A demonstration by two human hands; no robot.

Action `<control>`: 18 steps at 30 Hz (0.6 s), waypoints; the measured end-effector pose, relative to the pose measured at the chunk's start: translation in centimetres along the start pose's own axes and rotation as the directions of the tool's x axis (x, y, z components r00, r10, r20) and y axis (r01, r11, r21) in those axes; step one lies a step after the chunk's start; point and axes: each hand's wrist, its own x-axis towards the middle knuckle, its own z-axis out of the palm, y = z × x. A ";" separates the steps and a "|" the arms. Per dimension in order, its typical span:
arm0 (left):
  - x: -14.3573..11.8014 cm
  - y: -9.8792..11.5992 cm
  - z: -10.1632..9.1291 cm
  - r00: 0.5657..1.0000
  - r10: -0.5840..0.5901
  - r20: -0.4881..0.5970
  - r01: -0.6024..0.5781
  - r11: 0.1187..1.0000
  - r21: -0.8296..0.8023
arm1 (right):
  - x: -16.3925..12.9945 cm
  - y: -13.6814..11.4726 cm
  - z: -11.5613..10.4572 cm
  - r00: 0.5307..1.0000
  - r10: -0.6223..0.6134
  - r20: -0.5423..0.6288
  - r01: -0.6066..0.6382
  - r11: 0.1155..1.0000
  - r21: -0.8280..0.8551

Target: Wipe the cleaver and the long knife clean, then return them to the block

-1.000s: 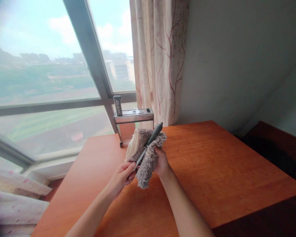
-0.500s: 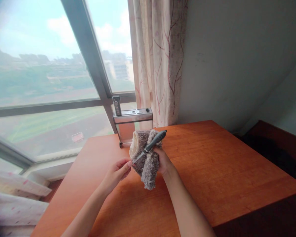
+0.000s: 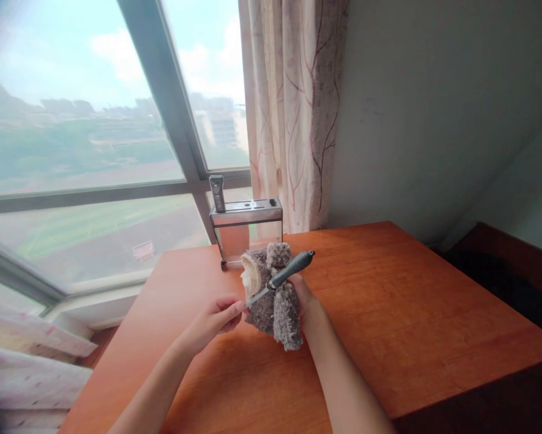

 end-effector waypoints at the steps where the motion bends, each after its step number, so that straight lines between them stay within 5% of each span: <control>1: 0.0 0.0 0.0 1.000 -0.007 0.009 0.007 1.000 -0.017 | 0.0 0.0 0.1 0.997 0.069 0.030 -0.069 0.998 0.002; 3: 0.1 -0.1 0.1 1.000 -0.015 0.004 0.015 0.998 -0.055 | 0.1 0.0 0.3 0.969 0.219 0.110 -0.223 0.975 0.021; 5: 0.3 -0.1 0.2 0.999 -0.015 -0.030 0.011 0.995 -0.103 | 0.4 0.1 0.5 0.959 0.242 0.148 -0.255 0.964 0.075; 10: 0.7 -0.4 0.6 0.996 -0.025 -0.080 0.004 0.967 -0.254 | 0.9 0.6 1.1 0.997 -0.079 -0.002 0.079 0.993 0.085; 14: 0.6 -0.3 1.2 0.997 -0.053 -0.056 0.032 0.945 -0.326 | 0.5 0.7 1.8 0.941 -0.336 0.048 0.338 0.912 -0.232; 18: 0.1 0.1 1.9 0.997 -0.075 0.011 0.074 0.933 -0.352 | 0.6 1.3 1.7 0.885 -0.459 -0.076 0.376 0.803 -0.462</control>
